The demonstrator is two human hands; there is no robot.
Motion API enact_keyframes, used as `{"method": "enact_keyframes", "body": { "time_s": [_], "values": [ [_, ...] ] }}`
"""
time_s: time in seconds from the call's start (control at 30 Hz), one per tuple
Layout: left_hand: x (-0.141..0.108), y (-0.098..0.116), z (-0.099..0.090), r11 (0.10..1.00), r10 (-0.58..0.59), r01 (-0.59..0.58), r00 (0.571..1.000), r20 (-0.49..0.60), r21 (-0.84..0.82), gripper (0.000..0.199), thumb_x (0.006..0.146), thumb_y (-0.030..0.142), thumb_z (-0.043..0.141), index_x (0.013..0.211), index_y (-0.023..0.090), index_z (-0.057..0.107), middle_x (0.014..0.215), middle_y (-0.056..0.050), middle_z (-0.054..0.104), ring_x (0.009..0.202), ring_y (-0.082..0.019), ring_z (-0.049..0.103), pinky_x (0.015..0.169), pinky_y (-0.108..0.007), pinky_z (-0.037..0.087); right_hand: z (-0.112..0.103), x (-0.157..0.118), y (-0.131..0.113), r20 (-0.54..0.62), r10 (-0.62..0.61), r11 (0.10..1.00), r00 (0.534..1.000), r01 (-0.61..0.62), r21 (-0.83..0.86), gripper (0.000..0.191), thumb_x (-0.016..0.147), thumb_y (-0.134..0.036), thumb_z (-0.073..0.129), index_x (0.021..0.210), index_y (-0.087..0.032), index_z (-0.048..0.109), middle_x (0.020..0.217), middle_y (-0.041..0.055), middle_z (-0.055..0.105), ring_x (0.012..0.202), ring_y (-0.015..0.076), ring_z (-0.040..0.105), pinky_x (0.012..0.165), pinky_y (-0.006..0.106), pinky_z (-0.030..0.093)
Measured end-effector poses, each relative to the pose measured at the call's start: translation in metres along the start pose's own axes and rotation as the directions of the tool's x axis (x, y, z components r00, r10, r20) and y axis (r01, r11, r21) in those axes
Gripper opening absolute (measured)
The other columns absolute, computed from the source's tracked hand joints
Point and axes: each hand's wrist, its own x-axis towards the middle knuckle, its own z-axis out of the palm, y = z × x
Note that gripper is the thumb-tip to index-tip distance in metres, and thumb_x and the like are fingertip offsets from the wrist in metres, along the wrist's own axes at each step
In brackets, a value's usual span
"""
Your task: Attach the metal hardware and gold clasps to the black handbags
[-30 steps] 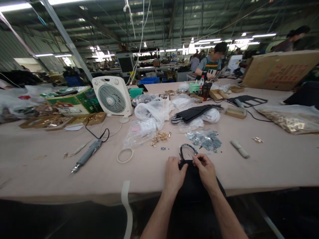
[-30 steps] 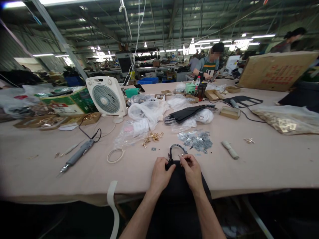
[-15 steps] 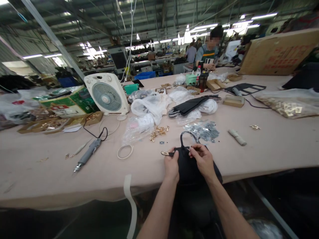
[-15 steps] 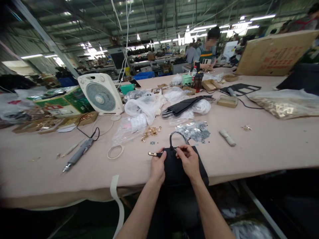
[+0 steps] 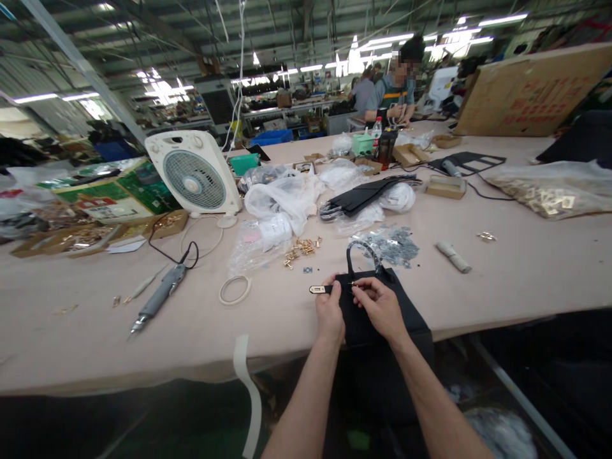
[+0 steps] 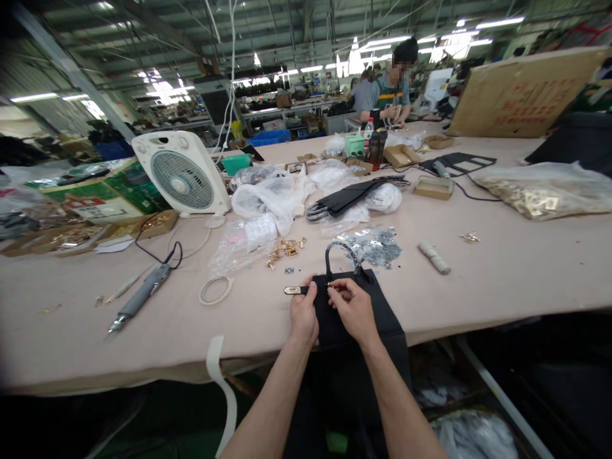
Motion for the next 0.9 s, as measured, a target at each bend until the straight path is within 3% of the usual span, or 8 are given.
{"method": "enact_keyframes", "body": {
  "time_s": [0.23,0.43,0.63,0.9],
  "values": [
    [0.0007,-0.0033,-0.0010,0.996,0.061,-0.063,0.998,0.032,0.063,0.055,0.086,0.047,0.078,0.129,0.017,0.066,0.120,-0.012,0.076,0.109,-0.026,0.073,0.103,-0.043,0.054,0.0024,0.0006,-0.0013,0.003,-0.003,0.999,1.000,0.004,-0.041,0.039,0.086,-0.056,0.077,0.099,-0.021,0.068,0.076,0.0035,0.072,0.065,0.0188,0.068,0.065,0.031,0.056],
    [0.0018,-0.0067,-0.0061,0.965,0.140,-0.147,0.989,0.045,0.217,0.043,0.091,0.044,0.072,0.124,0.017,0.068,0.122,-0.011,0.074,0.113,-0.025,0.070,0.104,-0.041,0.053,-0.0001,0.0037,-0.0011,0.027,-0.006,0.998,1.000,0.007,-0.063,0.036,0.087,-0.055,0.075,0.097,-0.021,0.066,0.072,0.0018,0.070,0.065,0.0188,0.068,0.065,0.032,0.055],
    [-0.0013,-0.0034,-0.0042,0.942,0.191,-0.201,0.980,0.063,0.270,0.039,0.095,0.044,0.067,0.121,0.016,0.069,0.115,-0.010,0.075,0.109,-0.024,0.070,0.103,-0.039,0.052,-0.0039,0.0056,-0.0006,0.129,0.008,0.998,0.992,0.001,-0.069,0.032,0.089,-0.051,0.074,0.095,-0.022,0.062,0.071,-0.0012,0.066,0.065,0.0171,0.067,0.062,0.029,0.052],
    [-0.0002,-0.0075,-0.0080,0.927,0.182,-0.198,0.980,0.078,0.318,0.042,0.094,0.046,0.068,0.125,0.018,0.067,0.121,-0.011,0.074,0.112,-0.025,0.070,0.104,-0.040,0.053,0.0028,0.0065,0.0028,0.040,-0.010,1.000,0.999,0.010,-0.012,0.036,0.088,-0.055,0.074,0.097,-0.023,0.061,0.073,0.0000,0.067,0.066,0.0177,0.068,0.065,0.030,0.054]
  ]
}}
